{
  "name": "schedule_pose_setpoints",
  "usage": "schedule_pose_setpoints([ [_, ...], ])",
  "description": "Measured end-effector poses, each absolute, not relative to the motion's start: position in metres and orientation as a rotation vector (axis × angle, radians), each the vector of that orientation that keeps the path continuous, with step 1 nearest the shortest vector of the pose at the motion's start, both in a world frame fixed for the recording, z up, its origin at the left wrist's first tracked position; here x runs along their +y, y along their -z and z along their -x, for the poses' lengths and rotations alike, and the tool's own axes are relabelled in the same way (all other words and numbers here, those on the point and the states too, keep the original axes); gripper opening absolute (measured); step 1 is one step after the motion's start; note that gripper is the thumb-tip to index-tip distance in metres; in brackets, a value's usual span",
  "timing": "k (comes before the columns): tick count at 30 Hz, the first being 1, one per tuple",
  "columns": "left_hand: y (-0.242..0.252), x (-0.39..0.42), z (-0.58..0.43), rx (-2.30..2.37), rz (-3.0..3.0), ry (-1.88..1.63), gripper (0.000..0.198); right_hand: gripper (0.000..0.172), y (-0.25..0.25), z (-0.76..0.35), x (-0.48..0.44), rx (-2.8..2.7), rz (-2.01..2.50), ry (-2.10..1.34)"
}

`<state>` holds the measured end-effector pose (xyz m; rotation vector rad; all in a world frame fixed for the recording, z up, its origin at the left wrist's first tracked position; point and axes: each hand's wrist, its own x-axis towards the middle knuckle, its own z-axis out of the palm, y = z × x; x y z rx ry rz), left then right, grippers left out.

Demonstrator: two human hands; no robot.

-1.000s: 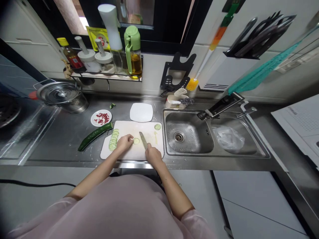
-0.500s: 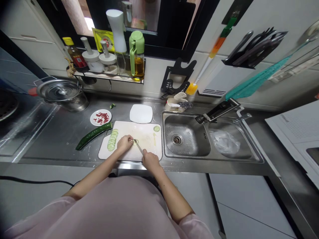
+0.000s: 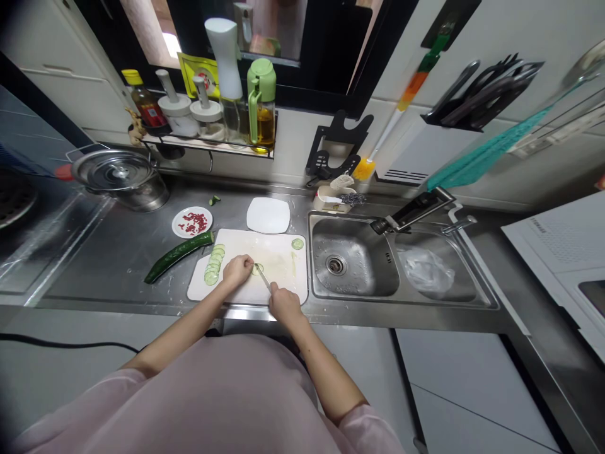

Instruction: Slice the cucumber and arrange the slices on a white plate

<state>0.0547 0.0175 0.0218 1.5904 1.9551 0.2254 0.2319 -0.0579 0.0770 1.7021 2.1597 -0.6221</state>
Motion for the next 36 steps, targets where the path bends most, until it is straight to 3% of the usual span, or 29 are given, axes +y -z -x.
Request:
schedule_pose_setpoints([
  [36, -0.025, 0.021, -0.053, 1.948, -1.614, -0.163, 0.023, 0.034, -0.087, -0.237, -0.061, 2.020, -1.612, 0.768],
])
